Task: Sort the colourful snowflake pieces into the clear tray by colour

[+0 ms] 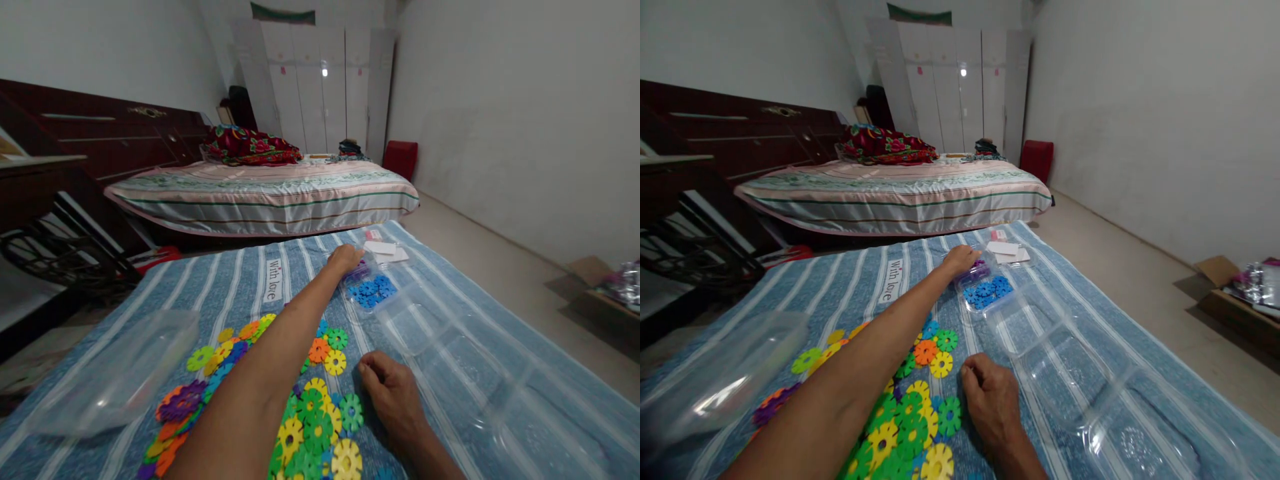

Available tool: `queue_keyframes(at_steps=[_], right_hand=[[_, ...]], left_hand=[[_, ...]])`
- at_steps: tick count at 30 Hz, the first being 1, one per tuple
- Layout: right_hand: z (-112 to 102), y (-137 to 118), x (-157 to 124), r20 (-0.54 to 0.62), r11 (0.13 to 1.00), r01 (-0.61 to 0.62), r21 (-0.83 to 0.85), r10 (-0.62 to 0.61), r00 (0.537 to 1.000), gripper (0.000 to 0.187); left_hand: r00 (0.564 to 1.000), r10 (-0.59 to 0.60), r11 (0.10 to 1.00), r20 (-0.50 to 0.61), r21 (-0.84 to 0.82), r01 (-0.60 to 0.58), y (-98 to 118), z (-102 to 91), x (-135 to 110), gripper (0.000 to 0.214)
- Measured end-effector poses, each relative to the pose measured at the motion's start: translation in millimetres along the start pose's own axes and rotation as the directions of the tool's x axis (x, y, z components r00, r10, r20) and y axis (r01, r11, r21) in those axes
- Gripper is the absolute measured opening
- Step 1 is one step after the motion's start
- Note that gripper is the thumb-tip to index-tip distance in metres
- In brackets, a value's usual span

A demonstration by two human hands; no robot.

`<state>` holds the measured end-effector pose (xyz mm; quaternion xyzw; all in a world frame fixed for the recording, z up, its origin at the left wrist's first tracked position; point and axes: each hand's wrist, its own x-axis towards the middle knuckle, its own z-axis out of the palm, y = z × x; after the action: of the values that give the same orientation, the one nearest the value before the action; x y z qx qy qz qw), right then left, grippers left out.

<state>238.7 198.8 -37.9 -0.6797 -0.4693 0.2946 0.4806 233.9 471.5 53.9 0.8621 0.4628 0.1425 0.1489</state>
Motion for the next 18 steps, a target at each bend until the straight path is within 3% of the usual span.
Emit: queue_keyframes(at_steps=[5, 11, 18], right_hand=[[-1, -3, 1, -0.007, 1.0, 0.011, 0.002, -0.011, 1.0, 0.028], [-1, 0, 1, -0.009, 1.0, 0.025, 0.006, -0.025, 1.0, 0.028], [-2, 3, 1, -0.008, 0.998, 0.055, -0.008, -0.055, 0.998, 0.029]], left_hand=[[0.999, -0.002, 0.999, -0.035, 0.05, 0.004, -3, -10.9, -19, 0.033], [0.995, 0.076, 0.995, 0.072, 0.061, -0.081, -9, -14.3, -38, 0.021], [0.996, 0.031, 0.997, -0.088, 0.073, -0.024, -15, -37.3, -62, 0.027]])
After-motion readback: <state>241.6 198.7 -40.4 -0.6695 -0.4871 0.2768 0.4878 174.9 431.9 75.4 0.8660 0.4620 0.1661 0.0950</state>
